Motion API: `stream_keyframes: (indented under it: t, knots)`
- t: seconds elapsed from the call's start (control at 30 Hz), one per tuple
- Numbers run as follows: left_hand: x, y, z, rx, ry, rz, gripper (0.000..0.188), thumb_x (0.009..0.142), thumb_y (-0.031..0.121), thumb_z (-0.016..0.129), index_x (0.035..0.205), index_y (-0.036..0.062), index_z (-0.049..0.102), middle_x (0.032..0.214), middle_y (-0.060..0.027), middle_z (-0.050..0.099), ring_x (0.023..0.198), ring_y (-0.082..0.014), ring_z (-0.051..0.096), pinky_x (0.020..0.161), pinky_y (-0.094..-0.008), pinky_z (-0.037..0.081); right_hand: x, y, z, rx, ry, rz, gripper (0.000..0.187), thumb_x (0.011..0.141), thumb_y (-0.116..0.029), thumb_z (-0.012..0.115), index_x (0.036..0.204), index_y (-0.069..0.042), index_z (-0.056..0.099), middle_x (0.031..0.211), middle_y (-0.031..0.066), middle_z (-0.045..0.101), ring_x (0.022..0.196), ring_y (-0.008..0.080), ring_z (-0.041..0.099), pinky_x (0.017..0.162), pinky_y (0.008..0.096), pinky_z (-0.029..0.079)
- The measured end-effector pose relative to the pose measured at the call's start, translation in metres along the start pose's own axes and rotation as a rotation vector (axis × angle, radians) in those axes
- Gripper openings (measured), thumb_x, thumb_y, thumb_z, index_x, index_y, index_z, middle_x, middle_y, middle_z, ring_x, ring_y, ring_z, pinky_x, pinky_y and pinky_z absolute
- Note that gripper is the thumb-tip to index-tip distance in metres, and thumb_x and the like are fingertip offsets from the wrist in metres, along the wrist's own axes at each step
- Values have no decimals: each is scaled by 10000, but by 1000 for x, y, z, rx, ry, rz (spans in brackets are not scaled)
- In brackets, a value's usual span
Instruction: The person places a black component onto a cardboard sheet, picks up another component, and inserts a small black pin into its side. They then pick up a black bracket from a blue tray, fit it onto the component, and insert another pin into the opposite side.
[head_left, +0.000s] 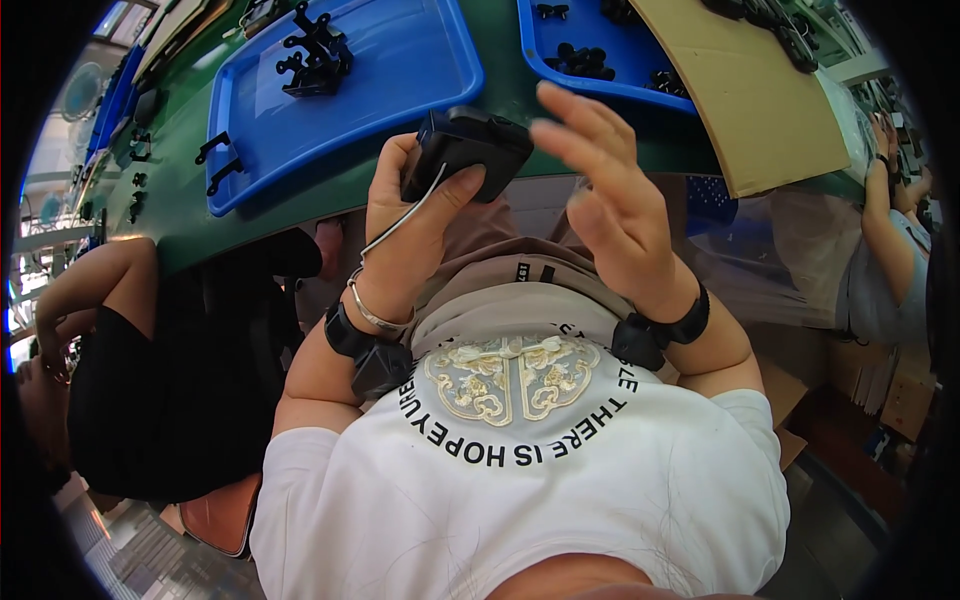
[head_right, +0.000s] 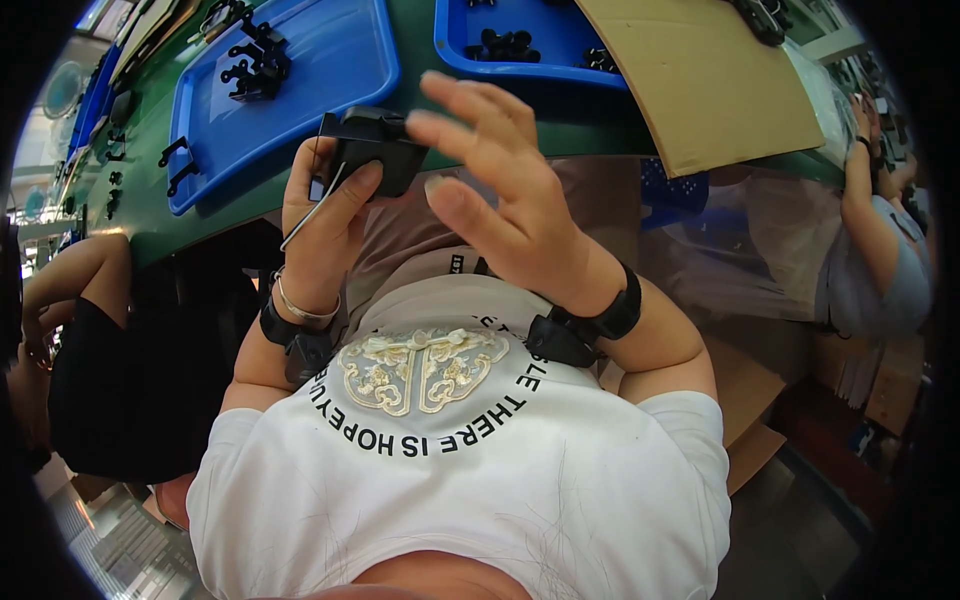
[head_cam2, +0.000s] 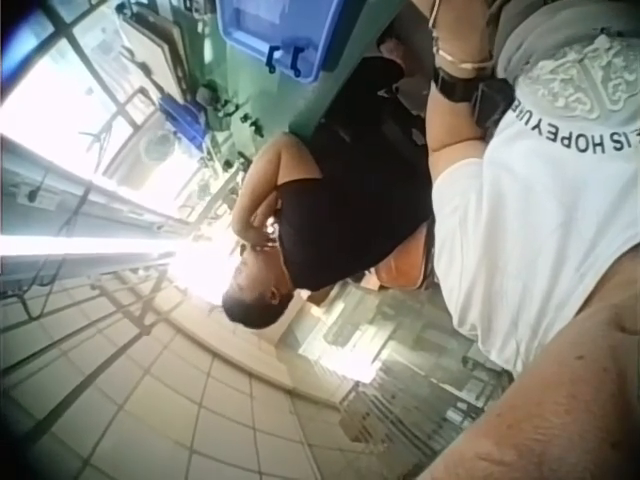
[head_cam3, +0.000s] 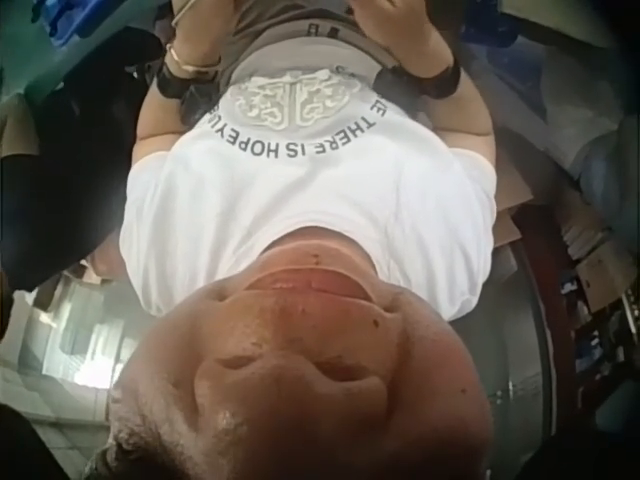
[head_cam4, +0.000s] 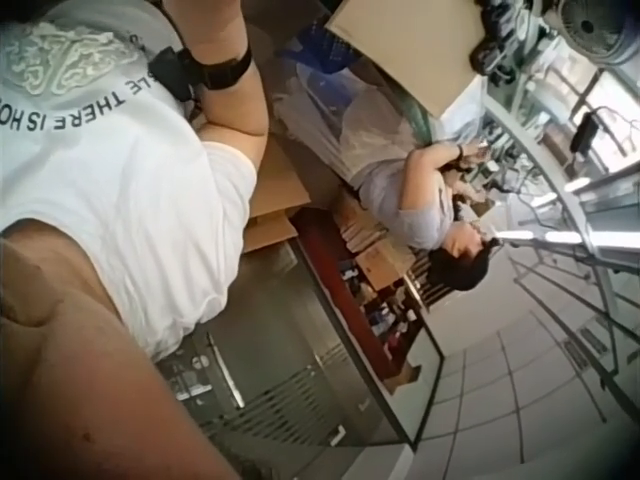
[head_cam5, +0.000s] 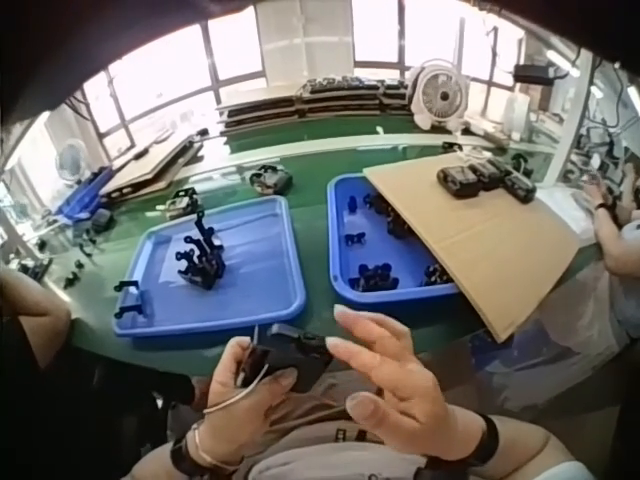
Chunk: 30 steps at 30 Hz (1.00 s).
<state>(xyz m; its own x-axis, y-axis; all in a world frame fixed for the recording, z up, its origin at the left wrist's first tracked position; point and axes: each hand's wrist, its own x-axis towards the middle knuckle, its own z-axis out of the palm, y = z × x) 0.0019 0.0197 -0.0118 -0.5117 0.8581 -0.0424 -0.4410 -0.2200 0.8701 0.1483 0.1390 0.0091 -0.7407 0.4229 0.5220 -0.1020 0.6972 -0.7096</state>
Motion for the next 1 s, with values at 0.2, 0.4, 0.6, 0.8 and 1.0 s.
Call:
stream_keyframes:
  t: [0.2, 0.4, 0.6, 0.8, 1.0]
  knots:
    - [-4, -1, 2, 29, -2, 25, 333, 815, 12, 650, 1075, 29, 442, 987, -73, 597, 884, -137, 603, 762, -258, 507, -7, 5, -11, 263, -229, -81, 467, 931, -317, 476, 1256, 18, 496, 1373, 176, 403, 1291, 298, 300, 1063, 384, 199]
    - [-3, 0, -1, -22, -5, 3, 336, 814, 18, 654, 1076, 28, 445, 980, -70, 600, 875, -132, 601, 757, -248, 501, -2, -5, -5, 23, -104, -87, 529, 923, -398, 461, 1264, 5, 497, 1403, 179, 358, 1318, 294, 254, 1069, 391, 182]
    - [-2, 1, -1, 73, -10, 32, 337, 813, 27, 660, 1075, 29, 448, 973, -66, 602, 851, -116, 591, 755, -241, 495, 0, 4, -3, -26, -145, -73, 574, 919, -447, 439, 1273, 3, 491, 1403, 186, 355, 1326, 297, 242, 1074, 393, 169]
    - [-6, -1, 2, 81, -21, 31, 342, 809, 38, 668, 1073, 31, 450, 966, -67, 603, 857, -114, 591, 768, -244, 493, -5, 0, 5, 20, -124, -53, 558, 930, -428, 424, 1279, 4, 482, 1406, 186, 351, 1326, 297, 241, 1075, 392, 166]
    - [-4, -2, -2, 64, 18, 31, 347, 810, 34, 663, 1077, 27, 442, 964, -74, 600, 879, -134, 600, 737, -253, 513, -6, 0, -4, 58, -147, -105, 552, 939, -420, 406, 1292, 0, 464, 1409, 175, 353, 1320, 299, 251, 1076, 387, 159]
